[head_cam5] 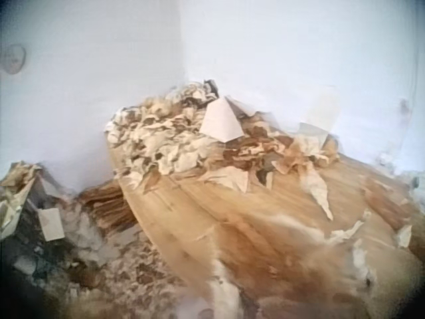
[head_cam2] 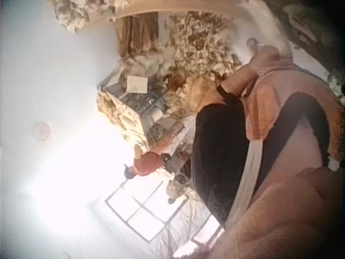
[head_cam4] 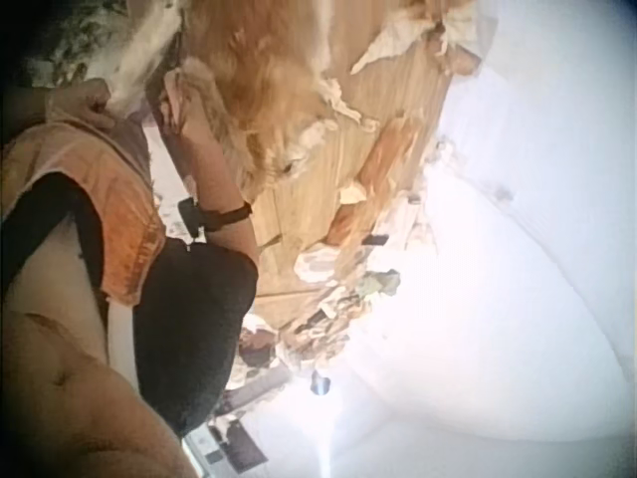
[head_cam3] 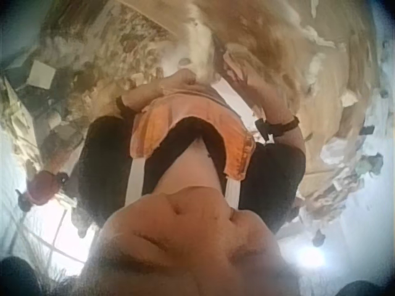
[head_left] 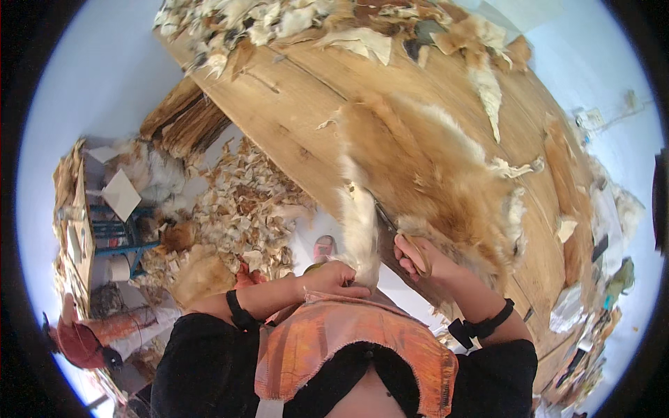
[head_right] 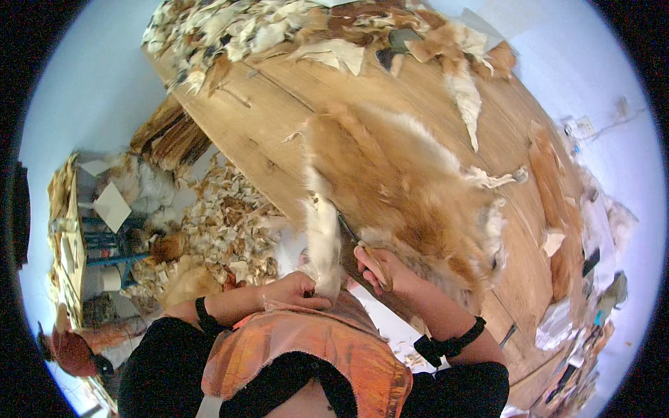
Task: The person is trimming and shaping pieces of fur and leather hides on a wooden table in a workshop.
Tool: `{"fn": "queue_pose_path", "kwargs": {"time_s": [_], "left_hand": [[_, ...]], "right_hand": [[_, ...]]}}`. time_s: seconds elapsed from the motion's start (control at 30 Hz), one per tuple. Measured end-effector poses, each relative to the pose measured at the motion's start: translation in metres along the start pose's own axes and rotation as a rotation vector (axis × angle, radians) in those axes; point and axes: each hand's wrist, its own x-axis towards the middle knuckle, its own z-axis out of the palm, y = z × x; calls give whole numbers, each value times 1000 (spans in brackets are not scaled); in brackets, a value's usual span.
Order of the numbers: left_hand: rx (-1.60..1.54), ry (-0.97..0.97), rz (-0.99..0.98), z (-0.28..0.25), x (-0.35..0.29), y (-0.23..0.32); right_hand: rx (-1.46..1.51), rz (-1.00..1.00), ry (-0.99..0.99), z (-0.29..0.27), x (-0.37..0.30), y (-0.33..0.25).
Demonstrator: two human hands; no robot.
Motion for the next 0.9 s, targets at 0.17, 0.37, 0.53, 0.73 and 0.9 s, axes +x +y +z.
{"fn": "queue_pose_path", "kwargs": {"time_s": [0.17, 0.37, 0.53, 0.73, 0.9], "left_hand": [[-89, 102, 96, 28, -9, -50], [53, 118, 32, 19, -21, -12], [82, 147, 96, 6, -27, 13], [541, -142, -282, -43, -73, 5], [903, -232, -665, -99, -137, -13]], "right_hand": [[-182, -127, -72, -8, 23, -22], [-195, -23, -76, -10, 37, -33], [-265, -44, -44, 5, 50, -53], [-288, -137, -62, 6, 59, -46], [-331, -601, 19, 9, 52, 1]]}}
